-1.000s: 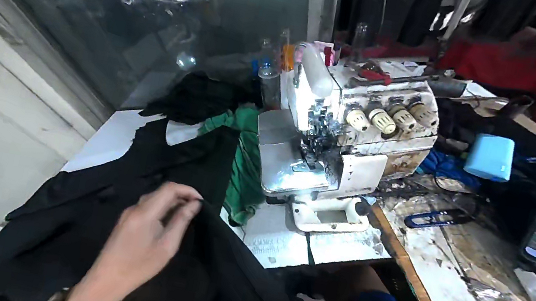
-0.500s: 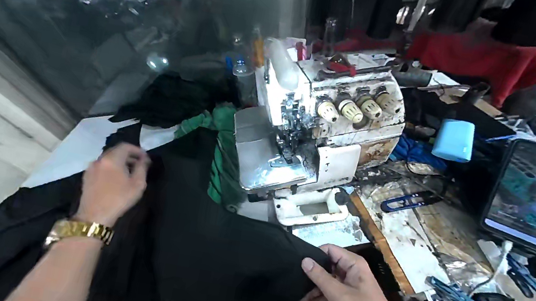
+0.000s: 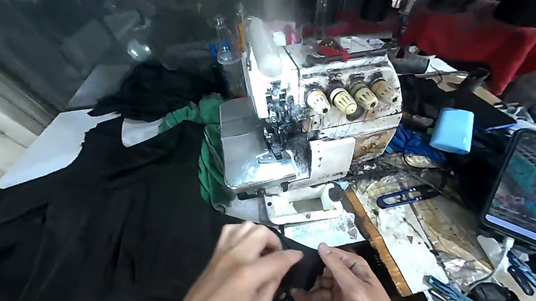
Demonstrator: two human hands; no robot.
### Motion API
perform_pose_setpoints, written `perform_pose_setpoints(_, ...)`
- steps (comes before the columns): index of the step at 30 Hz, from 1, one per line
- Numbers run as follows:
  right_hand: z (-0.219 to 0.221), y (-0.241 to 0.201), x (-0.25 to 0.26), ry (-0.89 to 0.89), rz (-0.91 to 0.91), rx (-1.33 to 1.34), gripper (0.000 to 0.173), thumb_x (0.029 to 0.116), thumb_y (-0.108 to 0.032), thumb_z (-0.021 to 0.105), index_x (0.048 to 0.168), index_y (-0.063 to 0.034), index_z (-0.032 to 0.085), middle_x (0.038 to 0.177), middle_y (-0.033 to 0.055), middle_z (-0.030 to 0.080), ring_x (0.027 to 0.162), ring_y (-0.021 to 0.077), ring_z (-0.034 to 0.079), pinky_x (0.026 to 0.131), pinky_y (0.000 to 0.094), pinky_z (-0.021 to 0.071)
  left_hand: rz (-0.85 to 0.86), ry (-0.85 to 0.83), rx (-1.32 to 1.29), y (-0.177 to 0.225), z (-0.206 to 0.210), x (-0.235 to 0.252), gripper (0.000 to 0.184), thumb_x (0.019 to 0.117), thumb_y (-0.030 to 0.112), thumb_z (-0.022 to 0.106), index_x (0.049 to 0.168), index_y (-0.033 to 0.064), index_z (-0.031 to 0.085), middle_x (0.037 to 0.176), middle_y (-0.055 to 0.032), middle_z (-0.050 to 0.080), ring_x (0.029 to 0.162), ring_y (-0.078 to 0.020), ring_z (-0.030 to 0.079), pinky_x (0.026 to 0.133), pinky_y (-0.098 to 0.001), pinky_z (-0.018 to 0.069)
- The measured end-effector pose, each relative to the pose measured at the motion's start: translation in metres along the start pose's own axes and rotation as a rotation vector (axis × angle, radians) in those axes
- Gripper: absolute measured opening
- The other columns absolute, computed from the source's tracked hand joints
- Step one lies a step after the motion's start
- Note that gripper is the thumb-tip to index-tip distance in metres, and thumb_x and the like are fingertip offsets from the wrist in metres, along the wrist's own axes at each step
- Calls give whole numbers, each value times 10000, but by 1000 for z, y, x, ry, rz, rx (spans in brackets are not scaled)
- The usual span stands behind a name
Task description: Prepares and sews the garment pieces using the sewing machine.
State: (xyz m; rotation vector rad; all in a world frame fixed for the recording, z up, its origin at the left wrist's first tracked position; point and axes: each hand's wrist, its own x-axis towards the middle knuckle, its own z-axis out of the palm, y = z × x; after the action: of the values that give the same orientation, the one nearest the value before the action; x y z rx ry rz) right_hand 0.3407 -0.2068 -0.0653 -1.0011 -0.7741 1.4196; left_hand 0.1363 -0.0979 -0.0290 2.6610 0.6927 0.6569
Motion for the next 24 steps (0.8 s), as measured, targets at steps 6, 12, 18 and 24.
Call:
perform_pose_setpoints(6,-2,4,-5,35,1,-29,245,1011,-125,656,1186,47,660,1075,192,738,963,340,750,894,494,645,-69,-49,3,5,22,16,346,1070,369,479,1365,303,647,1071,99,676,1017,-83,614,925,-403,492)
perform_pose_setpoints(12,-3,11,-5,68,36,-35,289,1089,-221,525,1097,33,663,1034,187,739,910,334,759,850,485,657,-80,45,-59,6,13,14,206,1031,339,582,1077,279,774,1077,141,699,1065,-43,633,936,-337,538)
perform_pose_setpoints(18,-8,21,-5,63,13,-49,330,1112,-225,456,1103,26,671,1050,189,738,935,337,756,871,493,651,-120,65,116,13,43,29,203,1014,366,596,1073,305,780,1002,128,658,984,-51,599,855,-287,523)
perform_pose_setpoints(24,-14,31,-7,82,29,61,362,1119,-228,416,1138,31,668,1038,213,729,918,351,750,859,507,641,-129,80,59,8,44,32,149,996,360,634,1011,311,774,985,149,668,971,-38,611,839,-281,529)
